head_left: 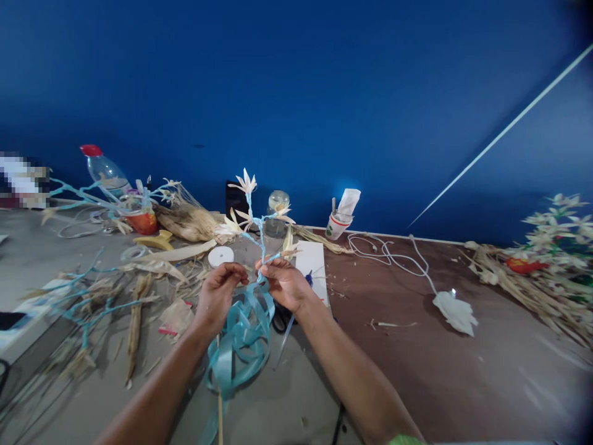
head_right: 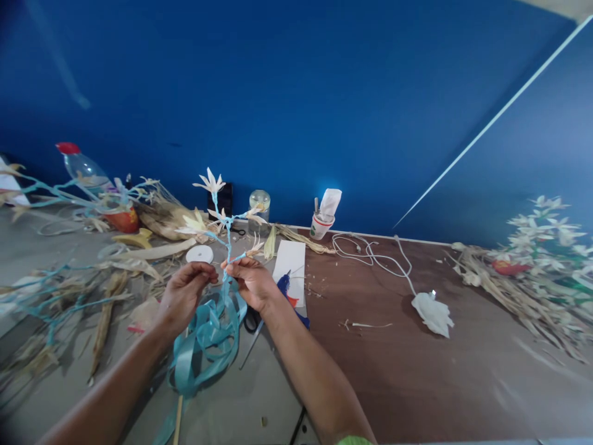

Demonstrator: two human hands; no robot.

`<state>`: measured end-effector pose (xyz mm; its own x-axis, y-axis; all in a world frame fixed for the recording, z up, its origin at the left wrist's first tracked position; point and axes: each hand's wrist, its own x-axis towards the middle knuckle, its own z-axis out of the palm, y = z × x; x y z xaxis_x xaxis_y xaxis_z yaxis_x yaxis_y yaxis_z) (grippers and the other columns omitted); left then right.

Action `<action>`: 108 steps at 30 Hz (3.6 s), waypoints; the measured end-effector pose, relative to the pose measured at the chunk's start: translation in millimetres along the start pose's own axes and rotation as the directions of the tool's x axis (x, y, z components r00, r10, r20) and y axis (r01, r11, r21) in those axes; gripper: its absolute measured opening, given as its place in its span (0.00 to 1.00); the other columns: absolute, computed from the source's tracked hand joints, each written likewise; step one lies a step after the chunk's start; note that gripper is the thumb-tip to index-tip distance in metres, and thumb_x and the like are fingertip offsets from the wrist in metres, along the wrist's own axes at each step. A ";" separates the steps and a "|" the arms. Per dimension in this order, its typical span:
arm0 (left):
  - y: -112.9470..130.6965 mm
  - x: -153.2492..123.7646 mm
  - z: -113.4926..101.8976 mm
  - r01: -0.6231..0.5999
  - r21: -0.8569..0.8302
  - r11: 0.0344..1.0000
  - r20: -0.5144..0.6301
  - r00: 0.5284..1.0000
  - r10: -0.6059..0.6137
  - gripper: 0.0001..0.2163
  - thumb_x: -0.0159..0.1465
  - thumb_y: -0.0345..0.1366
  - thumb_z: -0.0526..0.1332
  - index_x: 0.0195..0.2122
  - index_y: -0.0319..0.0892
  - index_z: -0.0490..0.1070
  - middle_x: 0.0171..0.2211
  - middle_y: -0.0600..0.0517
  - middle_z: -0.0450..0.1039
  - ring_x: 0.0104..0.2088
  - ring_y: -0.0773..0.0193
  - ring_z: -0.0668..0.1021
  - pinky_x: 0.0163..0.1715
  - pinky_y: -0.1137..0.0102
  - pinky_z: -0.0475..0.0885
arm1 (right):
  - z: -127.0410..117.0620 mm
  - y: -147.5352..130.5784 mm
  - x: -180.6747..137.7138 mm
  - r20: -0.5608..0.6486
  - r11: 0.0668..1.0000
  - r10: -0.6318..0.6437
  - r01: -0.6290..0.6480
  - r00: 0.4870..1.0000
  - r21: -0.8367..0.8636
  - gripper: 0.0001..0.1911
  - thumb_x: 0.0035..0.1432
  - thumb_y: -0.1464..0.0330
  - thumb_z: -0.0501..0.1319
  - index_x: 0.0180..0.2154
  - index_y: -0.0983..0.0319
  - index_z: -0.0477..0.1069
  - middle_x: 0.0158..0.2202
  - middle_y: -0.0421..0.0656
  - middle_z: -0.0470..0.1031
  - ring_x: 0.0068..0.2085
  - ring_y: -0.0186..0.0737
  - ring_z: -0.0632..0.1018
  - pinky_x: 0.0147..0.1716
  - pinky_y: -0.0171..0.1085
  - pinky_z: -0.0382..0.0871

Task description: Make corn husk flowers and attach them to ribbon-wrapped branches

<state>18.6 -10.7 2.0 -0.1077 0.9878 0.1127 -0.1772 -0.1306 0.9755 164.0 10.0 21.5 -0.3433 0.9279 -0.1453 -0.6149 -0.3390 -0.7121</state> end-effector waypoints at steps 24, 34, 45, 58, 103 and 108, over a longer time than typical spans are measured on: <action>-5.1 0.1 -4.2 0.091 -0.040 0.995 0.066 0.994 -0.088 0.15 0.53 0.44 0.64 0.37 0.41 0.75 0.36 0.48 0.76 0.37 0.62 0.77 0.39 0.69 0.71 | 2.3 3.3 -0.2 0.054 0.997 0.016 -0.012 0.998 -0.082 0.12 0.31 0.68 0.74 0.20 0.63 0.74 0.19 0.36 0.73 0.24 0.29 0.70 0.30 0.31 0.64; -2.9 -0.2 -5.1 0.044 0.070 0.997 0.084 0.995 -0.050 0.15 0.53 0.42 0.65 0.38 0.40 0.77 0.41 0.47 0.76 0.45 0.58 0.74 0.45 0.68 0.67 | 2.7 12.7 4.4 0.050 0.882 -0.168 0.173 0.984 -0.438 0.11 0.37 0.61 0.70 0.23 0.62 0.77 0.28 0.41 0.76 0.32 0.36 0.73 0.39 0.36 0.65; -1.0 3.2 -6.5 0.098 -0.076 0.992 0.072 0.993 -0.093 0.11 0.53 0.43 0.64 0.32 0.41 0.75 0.30 0.51 0.75 0.33 0.64 0.74 0.38 0.70 0.69 | -6.9 15.3 3.7 0.140 0.693 -0.203 0.243 0.969 -0.679 0.19 0.54 0.53 0.57 0.29 0.62 0.76 0.27 0.40 0.74 0.33 0.38 0.74 0.38 0.36 0.66; 12.7 2.1 -7.9 0.074 0.206 0.976 0.173 0.979 -0.111 0.14 0.56 0.47 0.60 0.31 0.40 0.68 0.26 0.52 0.71 0.29 0.63 0.74 0.33 0.69 0.68 | -14.1 -1.7 4.9 0.174 0.540 -0.093 0.196 0.980 -0.819 0.08 0.47 0.64 0.64 0.27 0.63 0.75 0.25 0.37 0.74 0.29 0.33 0.71 0.33 0.33 0.63; 8.7 7.5 -14.1 0.151 0.248 0.957 0.171 0.965 -0.197 0.12 0.55 0.43 0.62 0.23 0.39 0.67 0.17 0.55 0.68 0.18 0.71 0.67 0.20 0.74 0.61 | 5.9 -2.8 -10.5 0.263 0.388 -0.200 0.323 0.944 -0.863 0.03 0.46 0.73 0.62 0.25 0.62 0.69 0.30 0.39 0.70 0.36 0.35 0.71 0.40 0.34 0.62; 7.1 10.0 -12.3 0.200 0.146 0.969 0.148 0.964 -0.221 0.12 0.51 0.41 0.65 0.20 0.40 0.65 0.14 0.57 0.65 0.17 0.71 0.66 0.20 0.75 0.59 | 10.4 0.7 -14.6 0.342 0.197 -0.279 0.402 0.897 -0.894 0.05 0.48 0.76 0.58 0.26 0.62 0.66 0.31 0.40 0.70 0.34 0.35 0.72 0.37 0.33 0.63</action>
<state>4.2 -2.8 7.8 0.0799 0.9937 -0.0790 -0.0507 0.0832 0.9952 161.2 -5.4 30.3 -0.3798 0.8740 0.3032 0.3758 0.4453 -0.8127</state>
